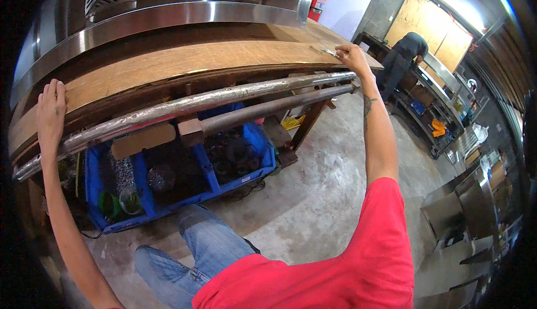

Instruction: The person unpacks an LED strip and its controller from a box, then installs the strip inside a stainless steel range hood. They route the wire, retrieve fasteners from a bin, and use pliers and a drill to secure the components.

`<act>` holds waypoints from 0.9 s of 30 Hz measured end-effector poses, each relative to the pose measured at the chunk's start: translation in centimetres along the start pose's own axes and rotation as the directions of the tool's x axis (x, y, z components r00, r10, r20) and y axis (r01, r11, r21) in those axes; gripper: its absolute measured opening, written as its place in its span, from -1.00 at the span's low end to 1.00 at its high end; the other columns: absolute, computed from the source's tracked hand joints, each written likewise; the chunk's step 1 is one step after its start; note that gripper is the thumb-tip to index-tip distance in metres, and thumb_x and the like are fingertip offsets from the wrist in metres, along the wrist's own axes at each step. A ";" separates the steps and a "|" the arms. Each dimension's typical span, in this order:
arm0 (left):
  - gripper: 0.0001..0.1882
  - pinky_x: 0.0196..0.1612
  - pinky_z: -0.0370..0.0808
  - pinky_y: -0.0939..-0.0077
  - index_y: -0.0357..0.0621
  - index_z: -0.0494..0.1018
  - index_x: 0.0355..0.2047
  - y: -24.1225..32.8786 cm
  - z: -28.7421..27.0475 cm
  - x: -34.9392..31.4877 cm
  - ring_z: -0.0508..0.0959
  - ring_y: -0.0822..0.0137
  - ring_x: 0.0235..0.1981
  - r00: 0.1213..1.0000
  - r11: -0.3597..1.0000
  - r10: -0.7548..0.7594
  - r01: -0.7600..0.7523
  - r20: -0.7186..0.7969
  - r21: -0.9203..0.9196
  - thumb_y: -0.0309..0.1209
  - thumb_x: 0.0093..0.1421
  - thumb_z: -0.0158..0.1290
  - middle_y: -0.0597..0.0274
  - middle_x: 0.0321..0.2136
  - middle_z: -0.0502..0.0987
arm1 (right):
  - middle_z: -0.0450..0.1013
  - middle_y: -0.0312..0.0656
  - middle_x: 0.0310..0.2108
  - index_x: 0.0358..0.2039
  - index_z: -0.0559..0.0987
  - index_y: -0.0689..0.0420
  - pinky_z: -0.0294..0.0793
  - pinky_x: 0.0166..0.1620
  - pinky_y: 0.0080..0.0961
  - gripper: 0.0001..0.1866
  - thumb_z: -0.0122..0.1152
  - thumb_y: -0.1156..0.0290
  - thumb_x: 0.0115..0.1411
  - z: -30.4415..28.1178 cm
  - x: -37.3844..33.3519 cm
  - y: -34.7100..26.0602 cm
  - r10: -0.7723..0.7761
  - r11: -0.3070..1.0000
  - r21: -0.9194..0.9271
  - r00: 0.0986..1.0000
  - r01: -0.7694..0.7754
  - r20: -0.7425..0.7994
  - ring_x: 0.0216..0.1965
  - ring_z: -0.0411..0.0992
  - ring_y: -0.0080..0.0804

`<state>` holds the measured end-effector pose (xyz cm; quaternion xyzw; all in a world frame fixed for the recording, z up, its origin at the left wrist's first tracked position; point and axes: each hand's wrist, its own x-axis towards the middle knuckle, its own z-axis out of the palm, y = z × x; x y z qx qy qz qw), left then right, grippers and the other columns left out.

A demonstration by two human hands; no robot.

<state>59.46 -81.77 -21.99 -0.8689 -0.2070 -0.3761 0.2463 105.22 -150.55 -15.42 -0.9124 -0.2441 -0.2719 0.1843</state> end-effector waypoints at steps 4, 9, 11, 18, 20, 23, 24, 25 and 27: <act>-0.74 0.08 0.36 0.08 -0.33 0.39 -0.01 -0.9 1.4 -0.5 0.43 -0.10 0.04 0.952 0.976 0.200 -0.172 -0.233 0.134 -0.45 0.40 -0.17 -0.08 0.03 0.44 | 0.64 0.07 -0.27 -0.16 0.72 0.17 0.55 -0.05 -0.26 -0.73 0.27 0.32 0.19 -0.4 -0.1 -0.1 -0.006 1.000 0.007 1.000 0.006 0.023 -0.18 0.63 -0.07; -0.68 0.12 0.36 0.10 -0.30 0.39 0.04 -0.1 0.5 -0.3 0.42 -0.12 0.06 0.997 0.999 -0.016 0.013 -0.072 -0.031 -0.35 0.45 -0.20 -0.09 0.05 0.46 | 0.63 0.08 -0.33 -0.24 0.71 0.21 0.56 -0.10 -0.24 -0.68 0.30 0.21 0.15 -0.5 -0.2 -1.9 0.050 0.998 -0.050 0.995 -0.046 0.090 -0.26 0.63 -0.07; -0.64 0.14 0.35 0.12 -0.31 0.39 0.07 1.5 -0.5 0.2 0.42 -0.13 0.07 0.987 0.978 -0.161 0.163 0.029 -0.130 -0.30 0.46 -0.20 -0.09 0.08 0.46 | 0.63 0.09 -0.35 -0.28 0.71 0.23 0.56 -0.12 -0.23 -0.66 0.31 0.19 0.14 -0.6 -0.1 -1.9 0.098 0.994 -0.060 0.988 -0.092 0.115 -0.29 0.63 -0.06; -0.60 0.22 0.36 0.12 -0.36 0.37 0.14 1.3 0.0 0.9 0.43 -0.10 0.16 1.000 0.998 -0.020 0.019 0.006 0.067 -0.36 0.40 -0.13 -0.09 0.15 0.46 | 0.61 0.16 -0.29 -0.28 0.68 0.22 0.53 -0.10 -0.17 -0.64 0.16 0.15 0.27 -1.9 1.1 -0.6 -0.120 0.955 -0.298 0.925 0.007 -0.361 -0.20 0.58 0.12; -0.54 0.29 0.37 0.13 -0.29 0.37 0.19 0.5 -0.2 0.1 0.42 -0.04 0.25 0.989 0.947 0.143 -0.126 -0.035 0.297 -0.46 0.29 -0.05 -0.12 0.19 0.44 | 0.59 0.06 -0.30 -0.24 0.64 0.21 0.50 -0.12 -0.21 -0.70 0.17 0.20 0.33 -1.4 -1.5 -6.9 -0.146 0.989 -0.084 0.798 0.119 -0.584 -0.25 0.58 -0.06; -0.50 0.29 0.37 0.17 -0.26 0.35 0.22 0.6 -1.7 -0.6 0.44 -0.06 0.22 0.986 0.933 0.163 -0.148 -0.017 0.327 -0.41 0.27 0.00 -0.10 0.19 0.44 | 0.56 -0.18 -0.36 -0.20 0.58 0.24 0.48 -0.22 -0.42 -0.78 0.15 0.32 0.39 1.3 -10.7 -22.3 -0.063 0.908 0.271 0.744 0.319 -0.665 -0.38 0.46 -0.38; -0.62 0.15 0.47 0.11 -0.26 0.47 0.04 -0.2 -0.9 -0.5 0.52 -0.01 0.10 0.962 0.926 0.233 -0.174 -0.143 0.336 -0.37 0.25 0.03 -0.06 0.02 0.54 | 0.52 -0.19 -0.41 -0.21 0.60 0.26 0.46 -0.17 -0.47 -0.75 0.10 0.33 0.44 2.3 -14.7 -25.2 -0.044 0.860 0.382 0.796 0.337 -0.604 -0.34 0.43 -0.49; -0.75 0.02 0.47 0.08 -0.27 0.47 -0.14 2.3 -2.7 -0.3 0.52 -0.04 -0.07 0.978 0.962 0.172 -0.140 -0.122 0.233 -0.38 0.27 -0.03 -0.04 -0.16 0.52 | 0.53 -0.19 -0.44 -0.28 0.55 0.19 0.48 -0.28 -0.47 -0.95 0.16 0.50 0.30 5.2 -19.3 -26.6 -0.225 0.708 0.496 0.826 0.503 -0.516 -0.43 0.49 -0.43; -0.80 -0.13 0.47 0.04 -0.28 0.46 -0.34 4.4 -5.2 0.1 0.52 -0.07 -0.26 0.990 0.995 0.063 -0.054 -0.123 0.079 -0.39 0.28 -0.09 -0.02 -0.36 0.51 | 0.52 -0.16 -0.47 -0.28 0.57 0.06 0.52 -0.40 -0.32 -0.87 0.31 0.45 0.14 10.3 -23.8 -32.5 -0.755 0.428 0.469 0.591 0.772 -0.284 -0.48 0.51 -0.22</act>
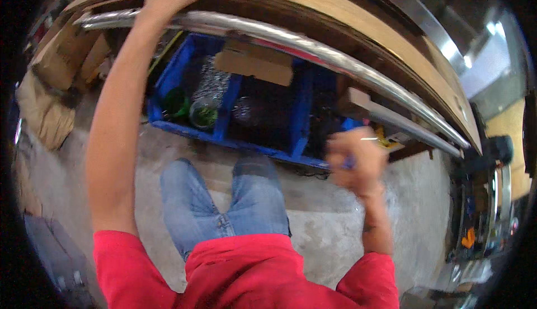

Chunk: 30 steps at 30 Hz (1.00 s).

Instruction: The person unpacks an LED strip and its controller from a box, then installs the strip inside a stainless steel range hood. They route the wire, retrieve fasteners from a bin, and use pliers and a drill to secure the components.

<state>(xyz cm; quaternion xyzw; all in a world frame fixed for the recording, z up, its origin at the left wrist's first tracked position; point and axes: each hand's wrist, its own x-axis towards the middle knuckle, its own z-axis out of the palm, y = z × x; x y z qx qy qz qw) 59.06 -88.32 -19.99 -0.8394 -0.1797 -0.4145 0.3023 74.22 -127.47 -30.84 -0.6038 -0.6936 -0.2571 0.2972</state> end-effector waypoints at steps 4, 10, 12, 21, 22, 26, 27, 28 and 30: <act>-0.82 -0.21 0.49 0.02 -0.26 0.45 -0.38 -0.8 -0.3 -0.4 0.53 -0.06 -0.31 0.999 0.991 0.041 -0.036 -0.034 0.128 -0.41 0.27 -0.08 -0.01 -0.39 0.51 | 0.57 0.08 -0.22 -0.12 0.59 0.17 0.55 -0.14 0.01 -0.74 0.08 0.27 0.36 21.0 -4.2 1.9 0.323 0.875 0.237 0.875 -0.421 0.362 -0.24 0.55 0.18; -0.61 -0.04 0.42 0.04 -0.08 0.69 -0.22 2.5 -0.6 1.1 0.56 0.05 -0.08 0.959 0.963 -0.226 0.246 0.173 -0.106 -0.12 0.28 -0.05 0.07 -0.18 0.65 | 0.54 0.13 0.00 0.09 0.56 0.18 0.53 0.03 -0.03 -0.63 0.05 0.38 0.31 37.4 -9.6 11.3 0.383 0.889 -0.157 0.510 -0.430 0.770 0.02 0.53 0.05; -0.69 -0.04 0.40 0.05 -0.11 0.65 -0.28 3.2 -0.1 1.6 0.50 0.04 -0.08 0.928 0.929 -0.307 0.340 0.209 -0.144 -0.19 0.22 0.02 0.04 -0.21 0.60 | 0.54 0.13 0.01 0.08 0.56 0.18 0.52 0.04 -0.02 -0.63 0.05 0.37 0.31 39.6 -9.2 11.6 0.366 0.896 -0.160 0.486 -0.413 0.794 0.02 0.52 0.07; -0.65 0.05 0.32 0.13 -0.27 0.56 -0.29 3.9 1.9 0.9 0.42 0.06 -0.08 0.852 0.794 -0.518 0.510 0.070 -0.331 -0.20 0.25 -0.02 -0.06 -0.24 0.51 | 0.52 0.16 0.02 0.07 0.55 0.22 0.49 0.07 -0.02 -0.63 0.03 0.36 0.32 42.6 -8.7 12.7 0.421 0.861 -0.231 0.380 -0.453 0.824 0.04 0.50 0.12; -0.65 0.05 0.32 0.14 -0.27 0.56 -0.28 3.7 1.8 0.9 0.42 0.06 -0.07 0.852 0.793 -0.518 0.512 0.076 -0.330 -0.20 0.25 -0.02 -0.06 -0.23 0.51 | 0.52 0.16 0.02 0.06 0.55 0.22 0.49 0.08 -0.02 -0.63 0.03 0.36 0.32 42.7 -8.7 12.7 0.420 0.861 -0.229 0.381 -0.454 0.824 0.04 0.49 0.13; -0.64 0.07 0.32 0.14 -0.27 0.56 -0.26 3.6 1.2 1.0 0.42 0.06 -0.05 0.856 0.799 -0.506 0.511 0.105 -0.316 -0.19 0.26 -0.03 -0.08 -0.21 0.51 | 0.51 0.17 0.03 0.06 0.55 0.23 0.47 0.09 -0.02 -0.63 0.02 0.35 0.32 42.7 -9.0 13.0 0.423 0.853 -0.218 0.383 -0.474 0.821 0.05 0.48 0.15; -0.64 0.07 0.32 0.14 -0.27 0.56 -0.25 3.6 1.1 1.0 0.42 0.06 -0.05 0.856 0.800 -0.504 0.512 0.112 -0.312 -0.19 0.26 -0.03 -0.08 -0.20 0.51 | 0.51 0.17 0.03 0.05 0.55 0.24 0.47 0.10 -0.02 -0.63 0.02 0.35 0.32 42.6 -9.1 13.1 0.425 0.852 -0.219 0.384 -0.476 0.820 0.05 0.48 0.16; -0.63 0.08 0.32 0.13 -0.27 0.56 -0.24 3.5 1.2 0.9 0.42 0.06 -0.04 0.854 0.797 -0.508 0.516 0.114 -0.315 -0.19 0.26 -0.03 -0.08 -0.19 0.51 | 0.51 0.18 0.03 0.05 0.55 0.24 0.46 0.10 -0.02 -0.63 0.02 0.35 0.32 42.6 -9.2 13.2 0.428 0.849 -0.218 0.383 -0.481 0.819 0.05 0.47 0.16; -0.63 0.10 0.31 0.11 -0.27 0.56 -0.22 3.3 0.9 0.8 0.41 0.05 -0.03 0.850 0.790 -0.514 0.522 0.116 -0.320 -0.19 0.27 -0.04 -0.07 -0.18 0.50 | 0.51 0.18 0.04 0.05 0.55 0.25 0.46 0.11 -0.02 -0.63 0.02 0.34 0.32 42.6 -9.2 13.2 0.431 0.844 -0.215 0.383 -0.491 0.817 0.05 0.47 0.17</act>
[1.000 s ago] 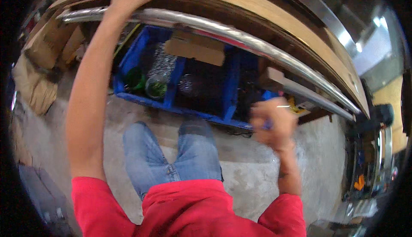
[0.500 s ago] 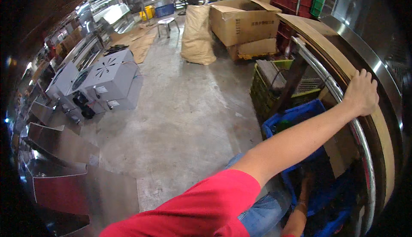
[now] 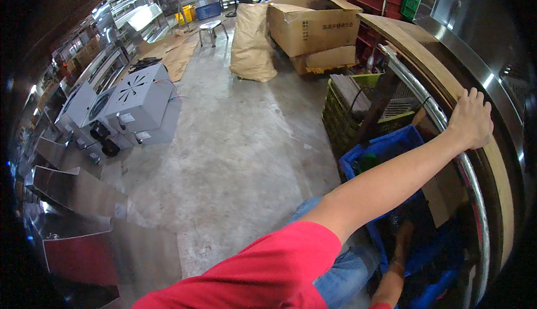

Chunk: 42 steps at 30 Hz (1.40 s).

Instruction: The person unpacks an LED strip and its controller from a box, then installs the strip inside a stainless steel range hood. They route the wire, retrieve fasteners from a bin, and use pliers and a drill to secure the components.

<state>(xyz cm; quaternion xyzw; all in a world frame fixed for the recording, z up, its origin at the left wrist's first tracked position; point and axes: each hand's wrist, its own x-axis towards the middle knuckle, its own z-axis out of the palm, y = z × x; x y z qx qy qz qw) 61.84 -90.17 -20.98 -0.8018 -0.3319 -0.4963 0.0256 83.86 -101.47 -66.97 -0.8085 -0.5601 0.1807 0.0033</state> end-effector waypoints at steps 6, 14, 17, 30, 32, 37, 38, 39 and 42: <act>-0.59 0.13 0.32 0.11 -0.28 0.55 -0.15 0.7 -1.2 0.1 0.42 0.06 0.01 0.994 0.999 -0.005 0.009 0.112 -0.035 -0.17 0.28 -0.06 -0.06 -0.14 0.50 | 0.50 0.20 0.04 0.04 0.55 0.27 0.44 0.13 -0.01 -0.63 0.01 0.34 0.33 -0.5 -1.1 2.4 0.027 0.998 0.055 0.999 -0.024 -0.041 0.06 0.45 0.21; -0.57 0.03 0.50 0.03 -0.17 0.64 -0.16 -1.0 -2.3 0.4 0.55 -0.03 -0.04 0.958 0.949 0.238 -0.265 0.161 0.173 -0.14 0.30 -0.10 -0.10 -0.10 0.61 | 0.54 0.16 -0.04 0.01 0.60 0.18 0.47 0.09 -0.02 -0.66 0.09 0.42 0.24 1.0 -1.3 -0.7 -0.024 0.968 0.215 0.908 0.125 -0.419 0.02 0.48 0.21; -0.61 0.06 0.48 -0.03 -0.19 0.57 -0.22 -3.3 -2.1 0.9 0.57 -0.13 -0.09 0.987 0.977 0.142 -0.151 0.071 0.151 -0.14 0.33 -0.11 -0.11 -0.20 0.61 | 0.55 0.17 -0.09 -0.02 0.61 0.17 0.48 0.05 -0.01 -0.63 0.20 0.49 0.13 0.5 -1.3 -3.1 0.004 0.785 0.575 0.926 0.230 -0.377 -0.04 0.49 0.23; -0.68 0.06 0.47 0.04 -0.27 0.52 -0.11 -6.1 -0.5 1.3 0.54 -0.10 0.01 0.830 0.808 0.557 -0.534 -0.026 0.250 -0.26 0.34 -0.03 -0.14 -0.10 0.57 | 0.62 -0.03 -0.11 -0.09 0.67 0.15 0.51 0.05 -0.25 -0.59 0.25 0.07 0.27 -11.9 -22.7 -12.0 -0.167 0.607 0.727 0.946 0.322 -0.279 -0.09 0.58 -0.09; -0.55 0.14 0.36 0.10 -0.33 0.45 0.04 -6.5 0.5 2.2 0.48 -0.11 0.09 0.944 0.943 0.304 -0.317 0.130 0.103 -0.16 0.41 -0.10 -0.17 0.07 0.49 | 0.60 -0.06 -0.26 -0.16 0.65 0.16 0.55 -0.07 -0.32 -0.84 0.27 0.53 0.22 -18.0 -31.2 -12.0 -0.278 0.549 0.547 0.756 0.632 -0.593 -0.19 0.57 -0.12; -0.64 0.08 0.32 0.13 -0.26 0.40 0.00 -7.5 -0.4 2.5 0.43 -0.10 0.00 0.949 0.975 0.177 -0.205 0.262 0.082 -0.24 0.48 -0.24 -0.03 -0.05 0.46 | 0.63 -0.15 -0.30 -0.21 0.65 0.16 0.56 -0.18 -0.41 -0.81 0.25 0.64 0.16 -33.8 -44.3 -1.7 0.017 0.974 0.024 0.035 0.226 -0.999 -0.32 0.58 -0.32; -0.65 0.07 0.32 0.12 -0.26 0.39 -0.01 -7.0 0.2 2.9 0.43 -0.10 -0.01 0.944 0.960 0.223 -0.256 0.245 0.110 -0.25 0.48 -0.24 -0.03 -0.06 0.46 | 0.64 -0.13 -0.32 -0.16 0.67 0.19 0.54 -0.19 -0.46 -0.84 0.25 0.54 0.25 -37.3 -45.7 1.4 0.239 0.971 0.237 -0.094 0.039 -0.966 -0.33 0.58 -0.34; -0.66 0.07 0.32 0.11 -0.26 0.39 -0.02 -7.1 1.1 3.0 0.43 -0.09 -0.02 0.935 0.944 0.269 -0.304 0.229 0.132 -0.27 0.47 -0.25 -0.02 -0.06 0.45 | 0.65 -0.10 -0.31 -0.14 0.68 0.22 0.54 -0.17 -0.47 -0.81 0.25 0.43 0.29 -40.1 -47.4 6.5 0.290 0.956 0.293 -0.104 -0.011 -0.951 -0.29 0.61 -0.33; -0.67 0.07 0.34 0.12 -0.30 0.37 0.00 -9.7 2.7 3.3 0.43 -0.10 -0.03 0.873 0.851 0.487 -0.479 0.018 0.216 -0.29 0.46 -0.22 -0.01 -0.06 0.45 | 0.65 -0.06 -0.34 -0.17 0.69 0.23 0.53 -0.18 -0.46 -0.75 0.31 0.33 0.23 -45.3 -50.5 22.4 0.251 0.897 0.238 -0.014 -0.372 -0.968 -0.32 0.61 -0.39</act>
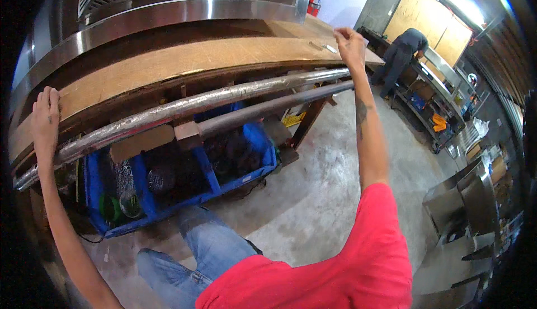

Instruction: The person unpacks an LED strip and its controller from a box, then installs the strip inside a stainless steel range hood. They route the wire, retrieve fasteners from a bin, and use pliers and a drill to secure the components.

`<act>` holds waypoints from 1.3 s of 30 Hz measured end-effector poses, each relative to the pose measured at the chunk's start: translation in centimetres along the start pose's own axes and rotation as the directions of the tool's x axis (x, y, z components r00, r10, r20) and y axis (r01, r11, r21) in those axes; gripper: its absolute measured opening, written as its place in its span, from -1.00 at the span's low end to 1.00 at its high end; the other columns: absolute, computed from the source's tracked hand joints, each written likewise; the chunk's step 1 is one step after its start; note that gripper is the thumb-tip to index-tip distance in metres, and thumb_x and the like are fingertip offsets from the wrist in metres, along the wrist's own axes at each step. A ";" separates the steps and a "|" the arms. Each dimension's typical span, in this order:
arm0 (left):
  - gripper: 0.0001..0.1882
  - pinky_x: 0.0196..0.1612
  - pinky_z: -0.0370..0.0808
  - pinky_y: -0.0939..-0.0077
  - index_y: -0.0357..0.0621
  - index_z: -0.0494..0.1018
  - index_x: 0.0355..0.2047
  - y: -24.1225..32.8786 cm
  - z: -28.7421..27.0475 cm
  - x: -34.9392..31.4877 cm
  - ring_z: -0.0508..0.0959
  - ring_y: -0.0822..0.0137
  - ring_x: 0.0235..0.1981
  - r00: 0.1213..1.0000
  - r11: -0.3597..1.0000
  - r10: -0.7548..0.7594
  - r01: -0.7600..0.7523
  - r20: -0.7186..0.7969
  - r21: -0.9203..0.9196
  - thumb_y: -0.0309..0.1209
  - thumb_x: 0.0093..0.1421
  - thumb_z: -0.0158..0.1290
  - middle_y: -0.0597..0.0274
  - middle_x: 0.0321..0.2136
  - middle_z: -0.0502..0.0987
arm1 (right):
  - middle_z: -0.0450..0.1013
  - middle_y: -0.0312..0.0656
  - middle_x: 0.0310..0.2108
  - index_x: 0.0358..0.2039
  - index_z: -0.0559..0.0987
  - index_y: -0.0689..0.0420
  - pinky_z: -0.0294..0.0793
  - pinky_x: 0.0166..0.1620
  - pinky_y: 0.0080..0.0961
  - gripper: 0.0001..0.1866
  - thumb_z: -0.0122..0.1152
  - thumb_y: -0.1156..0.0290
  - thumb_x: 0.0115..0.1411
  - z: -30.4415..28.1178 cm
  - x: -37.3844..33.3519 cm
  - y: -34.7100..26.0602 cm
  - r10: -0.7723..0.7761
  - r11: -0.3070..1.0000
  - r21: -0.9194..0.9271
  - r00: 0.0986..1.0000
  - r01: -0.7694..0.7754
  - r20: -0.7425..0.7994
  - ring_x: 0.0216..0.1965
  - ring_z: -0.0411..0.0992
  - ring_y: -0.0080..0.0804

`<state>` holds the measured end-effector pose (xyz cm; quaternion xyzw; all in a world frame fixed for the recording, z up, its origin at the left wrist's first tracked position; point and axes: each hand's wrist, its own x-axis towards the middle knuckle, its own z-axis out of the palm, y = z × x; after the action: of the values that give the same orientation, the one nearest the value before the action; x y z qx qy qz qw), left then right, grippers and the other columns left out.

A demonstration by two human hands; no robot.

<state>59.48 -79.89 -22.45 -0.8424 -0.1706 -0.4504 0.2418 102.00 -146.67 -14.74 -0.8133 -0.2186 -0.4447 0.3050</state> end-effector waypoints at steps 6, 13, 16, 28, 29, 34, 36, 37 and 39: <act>-0.71 0.05 0.34 0.09 -0.32 0.36 -0.05 3.0 -2.0 0.3 0.43 -0.12 -0.06 0.979 0.985 -0.105 0.126 0.176 -0.118 -0.35 0.46 -0.24 -0.05 -0.10 0.44 | 0.66 -0.12 -0.40 -0.22 0.76 0.06 0.55 -0.18 -0.41 -0.77 0.40 0.27 0.14 1.8 1.2 8.6 0.087 0.986 -0.162 0.953 -0.042 0.289 -0.36 0.62 -0.36; -0.69 0.10 0.30 0.11 -0.31 0.35 -0.08 1.9 -2.0 0.3 0.41 -0.11 -0.01 0.980 0.997 -0.071 0.072 0.188 0.000 -0.30 0.47 -0.26 -0.06 -0.09 0.41 | 0.67 -0.07 -0.33 -0.22 0.76 0.07 0.55 -0.14 -0.35 -0.81 0.36 0.33 0.18 1.1 1.4 8.5 0.055 0.996 -0.084 0.938 -0.028 0.342 -0.29 0.63 -0.26; -0.70 0.12 0.31 0.12 -0.31 0.35 -0.05 2.4 -2.2 0.6 0.41 -0.10 0.03 0.957 0.974 -0.161 0.194 0.239 -0.119 -0.32 0.46 -0.26 -0.06 -0.05 0.42 | 0.67 -0.04 -0.29 -0.20 0.76 0.07 0.55 -0.10 -0.33 -0.81 0.35 0.35 0.18 0.9 1.5 8.2 0.073 0.994 -0.107 0.925 -0.035 0.372 -0.25 0.64 -0.21; -0.67 0.24 0.30 0.16 -0.30 0.35 0.11 0.7 -1.7 -0.1 0.41 -0.07 0.14 0.968 0.998 -0.055 0.043 0.245 0.054 -0.41 0.43 -0.20 -0.02 0.11 0.43 | 0.67 -0.05 -0.25 -0.15 0.74 0.10 0.55 -0.04 -0.33 -0.78 0.33 0.41 0.19 0.6 2.0 8.3 0.068 0.996 -0.083 0.901 -0.036 0.429 -0.18 0.64 -0.21; -0.67 0.25 0.30 0.16 -0.30 0.35 0.11 -0.3 -1.2 -0.5 0.41 -0.07 0.14 0.981 0.996 -0.001 -0.015 0.192 0.084 -0.40 0.44 -0.21 -0.02 0.11 0.43 | 0.67 -0.04 -0.25 -0.15 0.74 0.11 0.56 -0.04 -0.33 -0.78 0.32 0.42 0.19 0.9 2.0 8.1 0.066 0.997 -0.073 0.902 -0.038 0.427 -0.17 0.64 -0.21; -0.63 0.34 0.24 0.14 -0.32 0.36 0.13 4.5 -4.5 2.0 0.35 -0.06 0.25 0.891 0.985 -0.166 0.130 0.422 0.112 -0.36 0.45 -0.21 -0.03 0.18 0.42 | 0.68 -0.08 -0.27 -0.14 0.72 0.18 0.57 -0.08 -0.37 -0.77 0.28 0.48 0.19 0.2 2.2 9.6 0.061 0.993 -0.119 0.916 -0.014 0.396 -0.21 0.65 -0.34; -0.62 0.37 0.23 0.13 -0.32 0.36 0.16 0.0 -1.8 -0.5 0.33 -0.04 0.30 0.955 0.980 -0.134 0.087 0.266 0.180 -0.37 0.44 -0.17 -0.03 0.23 0.41 | 0.68 -0.06 -0.29 -0.17 0.72 0.19 0.57 -0.08 -0.32 -0.78 0.24 0.47 0.20 1.8 3.0 8.1 0.059 0.996 -0.089 0.932 -0.028 0.359 -0.22 0.65 -0.27; -0.61 0.37 0.24 0.13 -0.32 0.36 0.18 0.7 -0.6 -0.7 0.33 -0.04 0.31 0.970 0.979 -0.083 0.037 0.229 0.199 -0.38 0.43 -0.15 -0.04 0.25 0.39 | 0.67 -0.05 -0.28 -0.18 0.72 0.20 0.57 -0.07 -0.29 -0.78 0.19 0.46 0.22 1.3 3.6 8.6 -0.015 0.975 -0.215 0.982 0.056 0.187 -0.21 0.64 -0.20; -0.59 0.36 0.27 0.13 -0.31 0.36 0.20 0.3 0.9 -0.8 0.34 -0.03 0.32 0.980 0.953 -0.002 -0.058 0.197 0.299 -0.40 0.40 -0.11 -0.07 0.28 0.37 | 0.64 0.02 -0.24 -0.17 0.69 0.21 0.54 0.00 -0.21 -0.74 0.08 0.43 0.24 1.5 3.7 6.1 -0.162 0.954 -0.266 0.983 0.135 -0.083 -0.14 0.61 -0.02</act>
<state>59.79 -79.64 -23.68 -0.8379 -0.2483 -0.3304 0.3566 108.53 -149.70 -14.06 -0.8033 -0.2030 -0.5327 0.1725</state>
